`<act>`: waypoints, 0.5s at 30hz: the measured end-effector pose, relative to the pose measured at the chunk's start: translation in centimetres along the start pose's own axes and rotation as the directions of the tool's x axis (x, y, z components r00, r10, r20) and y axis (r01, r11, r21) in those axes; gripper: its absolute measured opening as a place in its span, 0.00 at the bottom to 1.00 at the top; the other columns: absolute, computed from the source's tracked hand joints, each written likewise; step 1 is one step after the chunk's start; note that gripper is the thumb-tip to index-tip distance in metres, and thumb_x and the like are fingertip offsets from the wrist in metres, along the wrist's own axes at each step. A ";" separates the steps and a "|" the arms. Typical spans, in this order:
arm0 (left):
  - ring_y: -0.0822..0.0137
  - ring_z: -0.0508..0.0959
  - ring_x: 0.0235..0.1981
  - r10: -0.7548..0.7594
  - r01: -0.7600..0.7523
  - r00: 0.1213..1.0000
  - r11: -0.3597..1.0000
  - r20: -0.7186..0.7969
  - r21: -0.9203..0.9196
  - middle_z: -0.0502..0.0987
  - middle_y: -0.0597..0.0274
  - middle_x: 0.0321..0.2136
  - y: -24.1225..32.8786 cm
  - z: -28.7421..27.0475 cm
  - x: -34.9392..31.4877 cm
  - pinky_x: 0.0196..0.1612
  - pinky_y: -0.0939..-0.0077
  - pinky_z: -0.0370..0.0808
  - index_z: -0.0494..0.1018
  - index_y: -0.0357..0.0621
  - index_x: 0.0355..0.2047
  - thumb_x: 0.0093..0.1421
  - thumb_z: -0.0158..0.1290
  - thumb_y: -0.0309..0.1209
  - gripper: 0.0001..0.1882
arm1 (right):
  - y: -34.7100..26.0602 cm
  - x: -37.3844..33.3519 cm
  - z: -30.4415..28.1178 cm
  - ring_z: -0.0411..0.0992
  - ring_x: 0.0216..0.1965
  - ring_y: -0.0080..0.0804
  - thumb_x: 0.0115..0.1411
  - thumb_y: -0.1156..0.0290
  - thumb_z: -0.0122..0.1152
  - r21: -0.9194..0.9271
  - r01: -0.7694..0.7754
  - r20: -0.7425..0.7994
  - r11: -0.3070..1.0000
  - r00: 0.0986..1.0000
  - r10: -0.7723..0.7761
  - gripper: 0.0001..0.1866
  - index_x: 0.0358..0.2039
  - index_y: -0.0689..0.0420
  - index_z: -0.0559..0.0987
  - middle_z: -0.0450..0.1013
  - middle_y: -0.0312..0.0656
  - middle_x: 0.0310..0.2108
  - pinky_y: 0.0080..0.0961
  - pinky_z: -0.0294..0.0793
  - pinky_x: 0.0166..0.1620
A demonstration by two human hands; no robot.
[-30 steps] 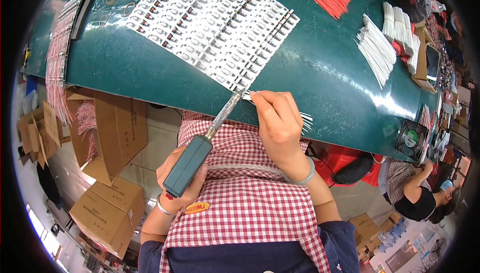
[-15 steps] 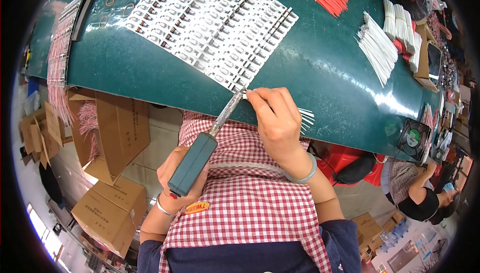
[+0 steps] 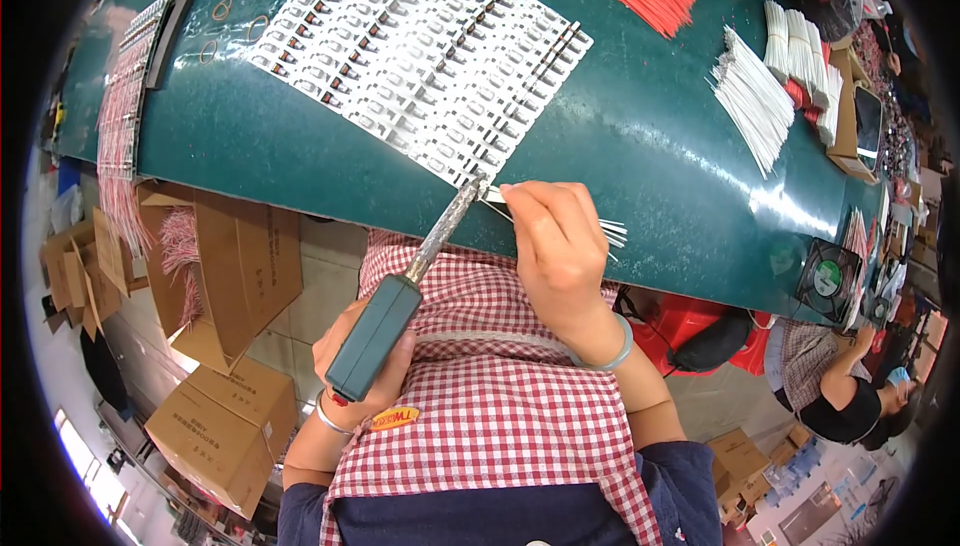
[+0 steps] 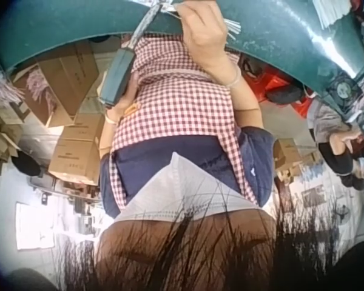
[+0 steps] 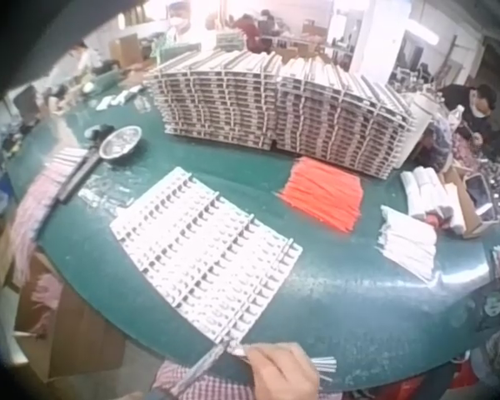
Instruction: The person positions wires onto a circuit panel and solders them using a handheld soldering tool. They then move the finished panel onto a stack, place a new panel onto the table, and solder wires onto it.
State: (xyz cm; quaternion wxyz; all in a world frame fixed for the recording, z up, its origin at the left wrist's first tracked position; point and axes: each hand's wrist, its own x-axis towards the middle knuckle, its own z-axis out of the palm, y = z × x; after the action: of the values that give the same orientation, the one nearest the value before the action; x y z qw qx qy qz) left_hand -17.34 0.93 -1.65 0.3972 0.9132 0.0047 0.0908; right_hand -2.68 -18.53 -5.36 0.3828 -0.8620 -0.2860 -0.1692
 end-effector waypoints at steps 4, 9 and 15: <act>0.53 0.84 0.34 0.001 -0.001 1.000 1.000 0.005 -0.019 0.80 0.45 0.36 0.1 0.3 0.3 0.38 0.69 0.82 0.79 0.29 0.35 0.48 0.64 0.21 0.13 | 0.7 0.0 0.0 0.73 0.32 0.40 0.45 0.88 0.67 -0.002 -0.006 -0.011 1.000 1.000 0.006 0.17 0.38 0.64 0.81 0.76 0.44 0.33 0.31 0.74 0.32; 0.53 0.83 0.35 -0.040 0.042 0.998 0.998 0.040 -0.047 0.79 0.46 0.35 0.6 0.3 1.1 0.38 0.68 0.81 0.79 0.29 0.35 0.48 0.63 0.19 0.12 | 1.0 0.1 0.2 0.74 0.32 0.39 0.44 0.88 0.67 -0.031 0.006 0.002 1.000 1.000 -0.006 0.17 0.38 0.64 0.81 0.76 0.44 0.33 0.30 0.74 0.32; 0.55 0.82 0.31 -0.050 0.050 0.999 0.992 0.003 -0.116 0.78 0.49 0.32 0.7 1.1 1.4 0.35 0.69 0.80 0.78 0.29 0.34 0.48 0.62 0.17 0.11 | 0.8 0.4 0.0 0.74 0.32 0.39 0.43 0.87 0.66 -0.044 0.015 0.026 0.999 1.000 -0.014 0.17 0.37 0.64 0.81 0.76 0.44 0.33 0.30 0.75 0.32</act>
State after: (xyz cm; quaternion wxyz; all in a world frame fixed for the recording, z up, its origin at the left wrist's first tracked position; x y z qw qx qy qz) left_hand -15.80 -0.21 -1.70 0.4519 0.8881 0.0223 0.0807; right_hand -1.86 -18.82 -5.61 0.3585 -0.8703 -0.2935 -0.1671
